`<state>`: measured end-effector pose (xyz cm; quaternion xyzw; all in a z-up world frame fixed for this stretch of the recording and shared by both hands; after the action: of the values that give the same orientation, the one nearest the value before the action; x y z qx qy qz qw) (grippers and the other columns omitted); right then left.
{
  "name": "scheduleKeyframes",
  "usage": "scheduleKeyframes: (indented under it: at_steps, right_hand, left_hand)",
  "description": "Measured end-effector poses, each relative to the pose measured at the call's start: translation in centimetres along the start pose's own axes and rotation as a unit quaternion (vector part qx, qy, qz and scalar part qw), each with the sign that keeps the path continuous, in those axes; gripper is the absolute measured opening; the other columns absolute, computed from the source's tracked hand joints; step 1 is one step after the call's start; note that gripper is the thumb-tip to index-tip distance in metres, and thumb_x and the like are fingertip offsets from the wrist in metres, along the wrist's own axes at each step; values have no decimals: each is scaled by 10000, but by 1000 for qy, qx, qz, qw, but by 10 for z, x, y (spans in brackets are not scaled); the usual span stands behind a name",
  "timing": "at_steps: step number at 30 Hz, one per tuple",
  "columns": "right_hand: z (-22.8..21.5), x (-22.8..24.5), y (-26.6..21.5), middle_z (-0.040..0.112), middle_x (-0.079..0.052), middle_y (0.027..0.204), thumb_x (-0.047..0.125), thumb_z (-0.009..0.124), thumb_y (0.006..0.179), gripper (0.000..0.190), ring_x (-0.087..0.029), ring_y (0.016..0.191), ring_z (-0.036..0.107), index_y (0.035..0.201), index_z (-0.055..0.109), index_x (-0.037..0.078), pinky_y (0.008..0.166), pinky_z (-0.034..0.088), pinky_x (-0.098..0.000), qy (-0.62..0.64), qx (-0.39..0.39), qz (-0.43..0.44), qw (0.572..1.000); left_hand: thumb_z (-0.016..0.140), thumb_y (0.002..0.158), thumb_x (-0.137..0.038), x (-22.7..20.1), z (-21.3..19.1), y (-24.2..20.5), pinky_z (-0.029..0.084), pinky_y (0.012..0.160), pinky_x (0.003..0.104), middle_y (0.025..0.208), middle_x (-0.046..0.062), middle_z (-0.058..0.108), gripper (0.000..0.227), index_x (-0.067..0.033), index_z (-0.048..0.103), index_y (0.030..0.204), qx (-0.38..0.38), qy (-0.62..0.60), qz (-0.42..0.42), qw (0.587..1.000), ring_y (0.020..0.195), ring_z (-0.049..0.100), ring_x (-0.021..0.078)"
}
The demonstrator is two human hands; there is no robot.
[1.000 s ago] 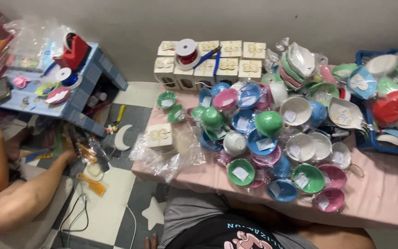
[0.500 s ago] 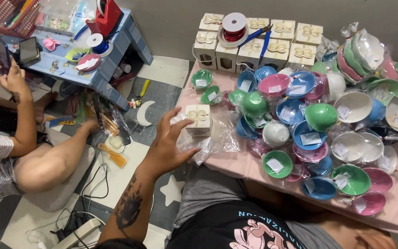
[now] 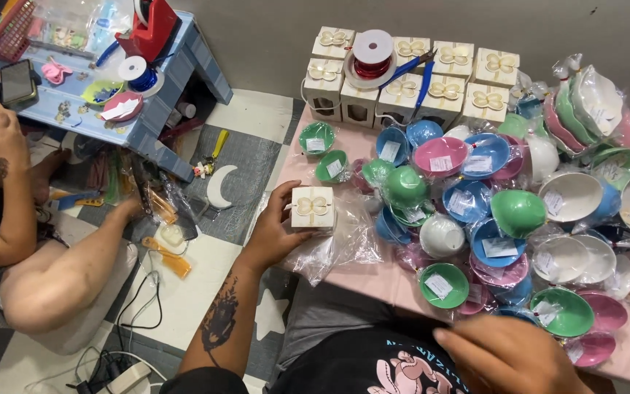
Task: A person is sitting on the floor and packing various colorful plastic bowls into a clear plastic bag.
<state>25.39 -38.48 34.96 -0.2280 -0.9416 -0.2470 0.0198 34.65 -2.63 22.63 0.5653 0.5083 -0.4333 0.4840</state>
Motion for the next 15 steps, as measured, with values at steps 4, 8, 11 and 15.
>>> scheduleKeyframes:
  at_steps: [4, 8, 11, 15]
  right_hand:
    - [24, 20, 140, 721, -127, 1208, 237, 781, 872, 436, -356, 1035, 736, 1291, 719, 136, 737, 608, -444, 41, 6, -9, 999]
    - [91, 14, 210, 608, -179, 1372, 291, 878, 777, 758, -401, 1214, 649, 1462, 583, 159, 873, 577, -486, -7, 64, -1, 998]
    - [138, 4, 230, 588, -157, 1350, 349, 904, 765, 814, -384, 1148, 654, 1471, 543, 164, 867, 556, -496, 1, 116, 13, 993]
    - [162, -7, 228, 614, -177, 1291, 332, 875, 809, 692, -406, 1130, 659, 1405, 563, 169, 854, 556, -485, 8, 167, 20, 986]
  left_hand:
    - [986, 712, -224, -9, 5, 1, 463, 1165, 570, 1511, 180, 596, 1005, -67, 417, 1524, -3, 18, 5, 1000, 1440, 522, 384]
    - [970, 714, -333, -21, 7, -2, 454, 1193, 522, 1555, 101, 578, 1013, -116, 413, 1533, 17, 59, -18, 998, 1469, 507, 329]
    - [831, 819, -372, -29, 4, -8, 439, 1198, 574, 1574, 142, 540, 976, -133, 308, 1608, 39, 180, -42, 982, 1436, 524, 357]
    - [892, 808, -317, -38, -10, -25, 206, 1201, 745, 1666, 219, 381, 1039, -35, 315, 1625, 9, 382, -9, 924, 1536, 311, 470]
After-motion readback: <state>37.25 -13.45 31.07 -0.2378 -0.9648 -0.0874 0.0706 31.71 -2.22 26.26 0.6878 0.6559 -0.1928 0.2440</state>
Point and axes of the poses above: each hand's wrist, its own y-axis towards the middle knuckle, its own z-axis out of the palm, x = y × z, the point moved 9 cm from there along y, towards the middle knuckle
